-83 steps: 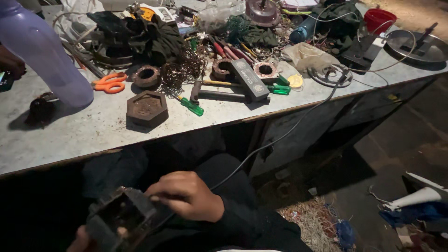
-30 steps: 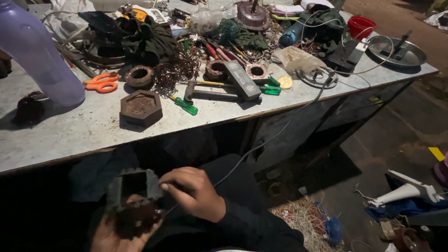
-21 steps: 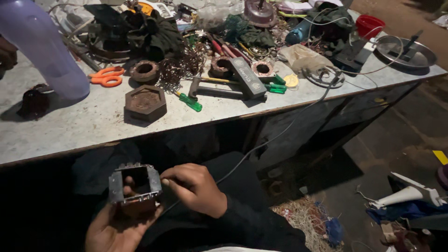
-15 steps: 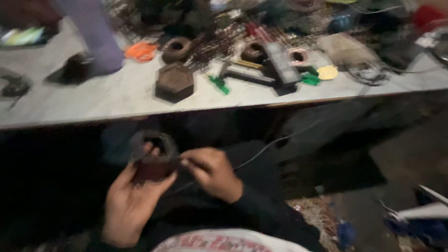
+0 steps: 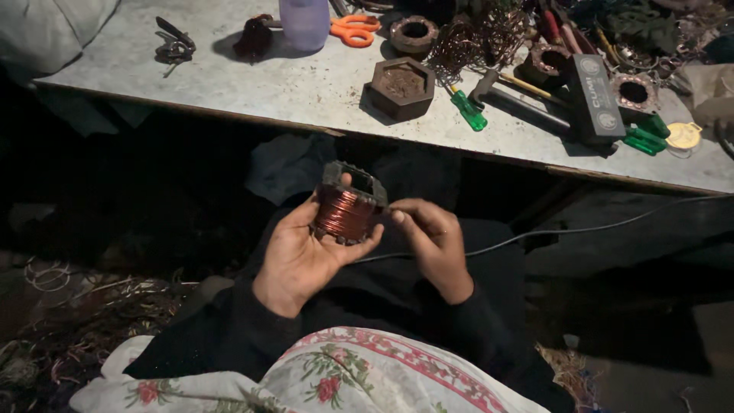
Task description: The person winds copper wire around a small rectangular core held in their hands. They repeatedly wrap the wire, adjust the coil, and occasionally pause to inspect the winding. The task continues throughout the clip with the person seated and working on their lap.
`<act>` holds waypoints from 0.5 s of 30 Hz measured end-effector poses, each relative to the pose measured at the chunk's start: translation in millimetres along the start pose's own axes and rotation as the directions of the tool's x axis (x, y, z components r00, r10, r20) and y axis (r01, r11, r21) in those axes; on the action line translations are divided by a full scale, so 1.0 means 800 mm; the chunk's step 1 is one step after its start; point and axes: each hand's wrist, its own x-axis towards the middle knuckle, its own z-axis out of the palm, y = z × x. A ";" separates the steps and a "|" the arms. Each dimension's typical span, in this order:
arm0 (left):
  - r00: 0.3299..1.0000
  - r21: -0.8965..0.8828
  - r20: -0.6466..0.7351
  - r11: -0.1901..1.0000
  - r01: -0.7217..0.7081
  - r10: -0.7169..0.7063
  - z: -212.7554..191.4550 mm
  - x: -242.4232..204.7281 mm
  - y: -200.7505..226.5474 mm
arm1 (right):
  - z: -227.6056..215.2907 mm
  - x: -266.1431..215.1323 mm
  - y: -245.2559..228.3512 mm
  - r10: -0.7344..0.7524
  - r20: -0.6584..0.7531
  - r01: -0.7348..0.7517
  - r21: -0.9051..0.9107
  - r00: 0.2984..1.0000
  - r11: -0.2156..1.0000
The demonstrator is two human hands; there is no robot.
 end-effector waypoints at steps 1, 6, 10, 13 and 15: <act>1.000 -0.022 -0.008 1.000 0.019 -0.020 0.002 -0.002 -0.002 | -0.002 0.003 0.002 -0.014 -0.016 0.014 -0.026 1.000 1.000; 0.995 -0.043 -0.070 0.997 0.070 -0.073 0.005 -0.001 -0.012 | -0.006 0.009 0.004 -0.066 -0.045 0.063 -0.058 0.997 0.996; 0.993 -0.167 -0.034 0.980 0.110 -0.117 -0.004 -0.003 -0.018 | -0.012 0.003 -0.009 -0.091 -0.060 0.085 -0.098 0.994 0.992; 0.987 -0.226 0.135 0.966 0.122 -0.093 -0.020 -0.006 -0.028 | -0.012 -0.008 -0.023 -0.030 -0.091 0.024 -0.060 0.995 0.998; 0.975 -0.242 0.209 0.961 0.133 -0.082 -0.029 -0.010 -0.036 | -0.008 -0.011 -0.032 -0.064 -0.069 0.065 0.011 0.996 0.998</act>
